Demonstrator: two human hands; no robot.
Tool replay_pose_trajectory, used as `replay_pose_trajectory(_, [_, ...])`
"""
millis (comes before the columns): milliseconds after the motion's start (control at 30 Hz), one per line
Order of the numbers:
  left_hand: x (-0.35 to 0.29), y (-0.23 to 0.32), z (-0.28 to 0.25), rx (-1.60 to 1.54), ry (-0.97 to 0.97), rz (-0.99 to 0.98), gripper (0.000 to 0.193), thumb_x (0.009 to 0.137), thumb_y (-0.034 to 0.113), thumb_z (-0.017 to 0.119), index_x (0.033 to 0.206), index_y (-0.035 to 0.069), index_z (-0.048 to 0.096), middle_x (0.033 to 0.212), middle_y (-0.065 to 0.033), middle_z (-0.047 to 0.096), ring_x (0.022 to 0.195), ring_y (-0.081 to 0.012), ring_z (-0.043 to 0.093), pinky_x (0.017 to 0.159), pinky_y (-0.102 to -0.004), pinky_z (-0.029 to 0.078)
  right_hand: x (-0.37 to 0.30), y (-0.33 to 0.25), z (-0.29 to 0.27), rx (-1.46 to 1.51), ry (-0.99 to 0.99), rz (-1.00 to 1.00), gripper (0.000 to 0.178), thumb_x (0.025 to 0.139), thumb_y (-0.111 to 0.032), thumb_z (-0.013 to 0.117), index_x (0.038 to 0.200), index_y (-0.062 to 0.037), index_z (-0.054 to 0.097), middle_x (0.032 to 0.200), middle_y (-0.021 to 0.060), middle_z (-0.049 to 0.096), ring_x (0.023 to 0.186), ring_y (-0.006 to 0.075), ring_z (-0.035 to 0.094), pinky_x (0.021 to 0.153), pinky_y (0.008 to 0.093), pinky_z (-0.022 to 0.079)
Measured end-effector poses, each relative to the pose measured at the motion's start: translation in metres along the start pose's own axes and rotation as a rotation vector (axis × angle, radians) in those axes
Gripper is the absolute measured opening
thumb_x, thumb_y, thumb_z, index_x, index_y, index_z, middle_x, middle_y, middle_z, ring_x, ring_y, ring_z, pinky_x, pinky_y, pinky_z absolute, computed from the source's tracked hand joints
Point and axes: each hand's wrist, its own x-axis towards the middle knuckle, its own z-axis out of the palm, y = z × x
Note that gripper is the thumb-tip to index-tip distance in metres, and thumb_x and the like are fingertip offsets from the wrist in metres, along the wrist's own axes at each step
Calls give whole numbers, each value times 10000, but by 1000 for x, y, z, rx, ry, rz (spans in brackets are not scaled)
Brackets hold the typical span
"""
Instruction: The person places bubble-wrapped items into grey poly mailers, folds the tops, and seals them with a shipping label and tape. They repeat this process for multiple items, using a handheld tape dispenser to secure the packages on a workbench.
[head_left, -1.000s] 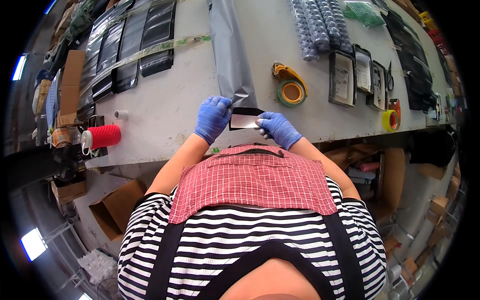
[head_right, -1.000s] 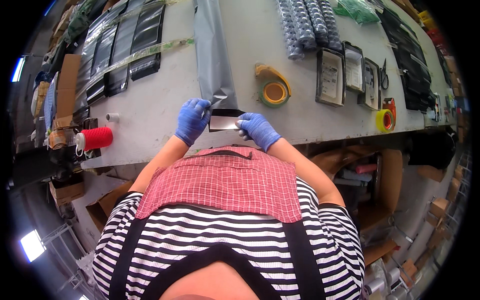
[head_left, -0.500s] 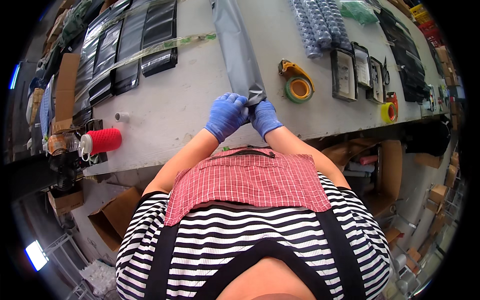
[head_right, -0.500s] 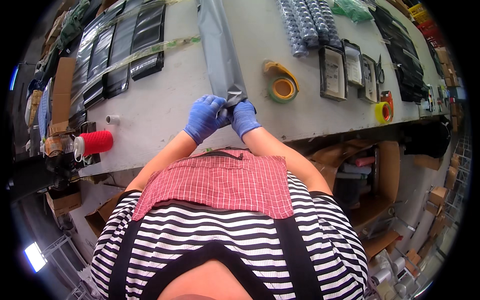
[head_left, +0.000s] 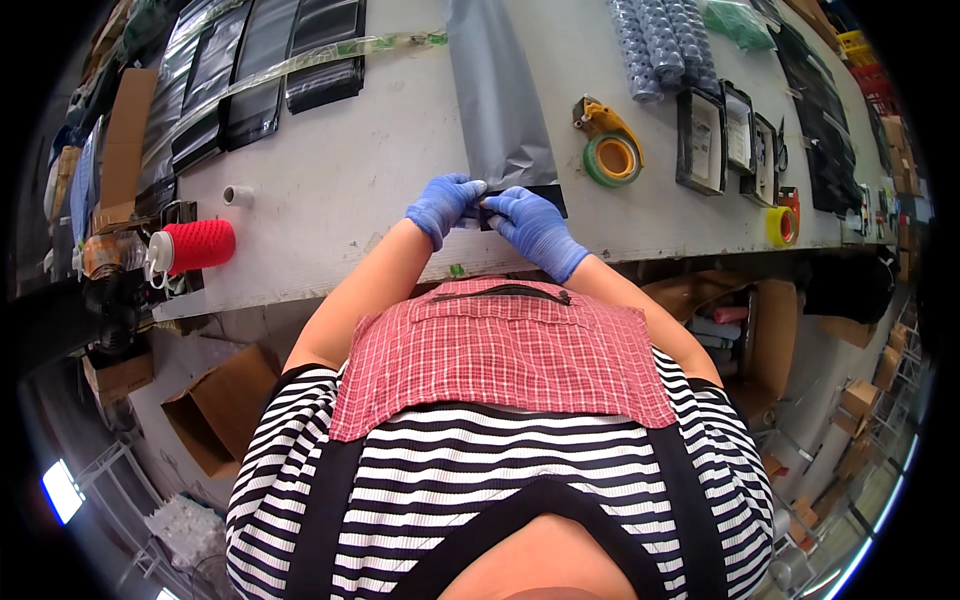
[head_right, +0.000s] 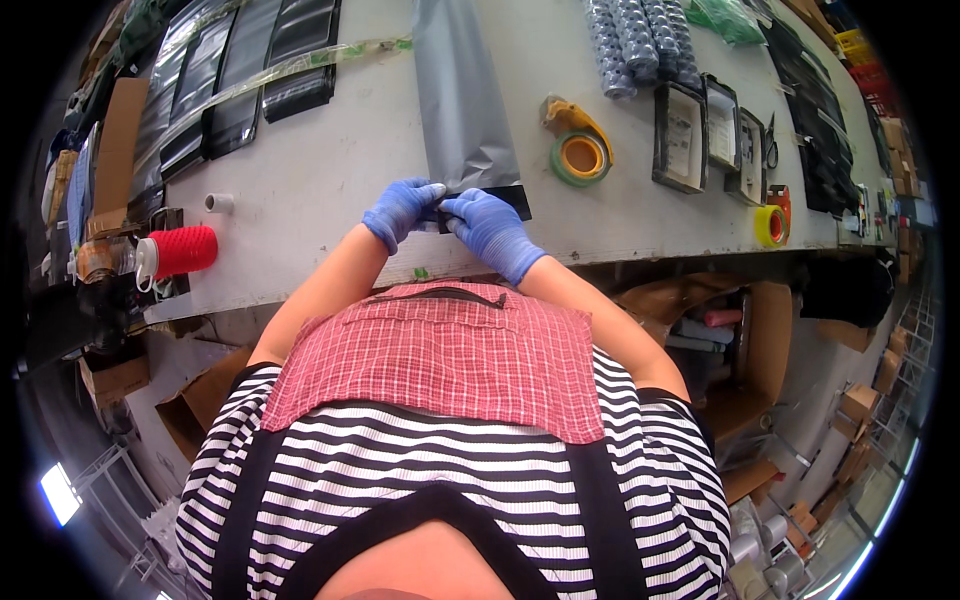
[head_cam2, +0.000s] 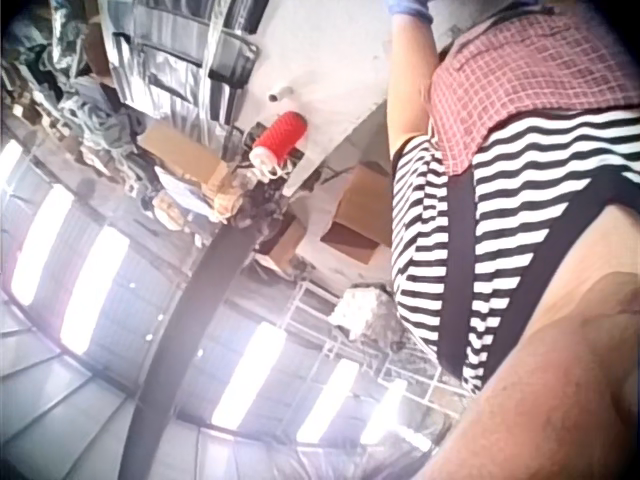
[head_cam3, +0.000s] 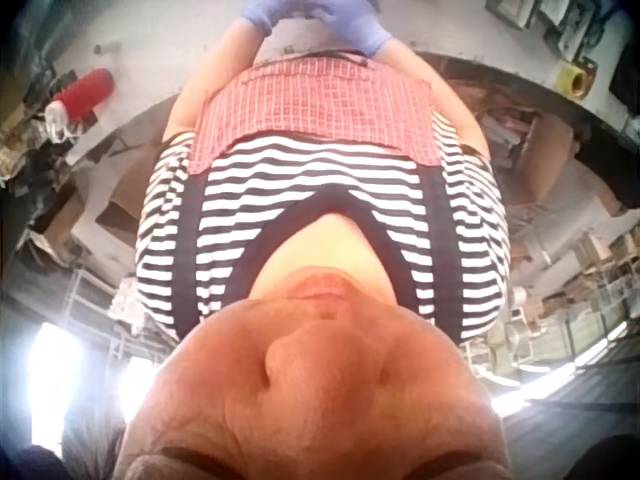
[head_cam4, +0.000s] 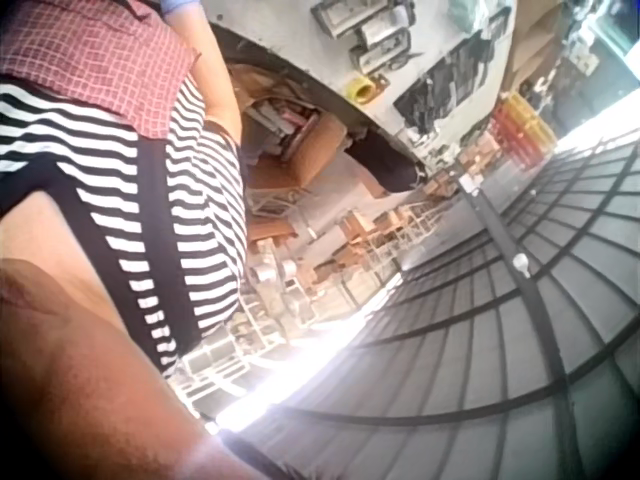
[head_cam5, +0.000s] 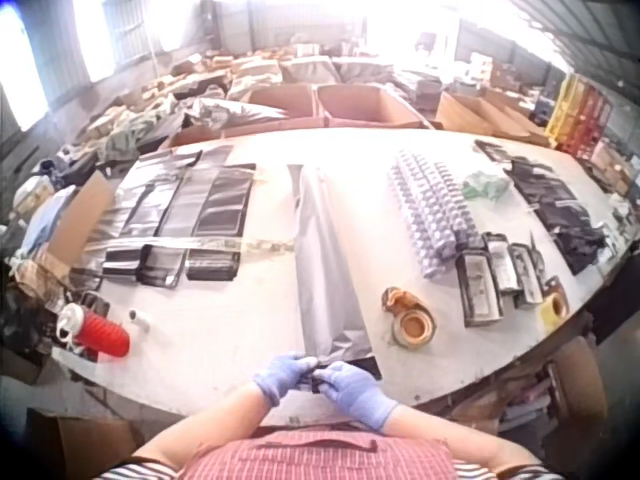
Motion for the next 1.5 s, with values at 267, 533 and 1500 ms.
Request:
replay_pose_trajectory(267, [7, -8, -4, -6, 50, 13, 186, 954, 234, 613, 971, 55, 659, 834, -56, 678, 681, -158, 645, 561, -291, 547, -14, -7, -12, -5, -37, -59, 92, 861, -144, 644, 924, -78, 651, 920, 120, 633, 874, 315, 627, 789, 408, 517])
replay_pose_trajectory(533, [0, 1, 3, 22, 20, 6, 175, 933, 225, 637, 931, 52, 665, 815, -58, 670, 684, -161, 647, 585, -287, 567, -9, -5, -22, 4, 124, -56, 199, 901, -199, 630, 1053, -82, 681, 939, 129, 638, 886, 323, 627, 809, 398, 513])
replay_pose_trajectory(1500, [3, -11, -13, 73, 43, -1, 178, 934, 211, 645, 964, 36, 653, 794, -66, 662, 702, -163, 655, 591, -297, 557, -66, 24, -44, 118, 2, -42, 136, 860, -153, 652, 867, -36, 582, 838, 153, 583, 801, 352, 584, 710, 423, 482])
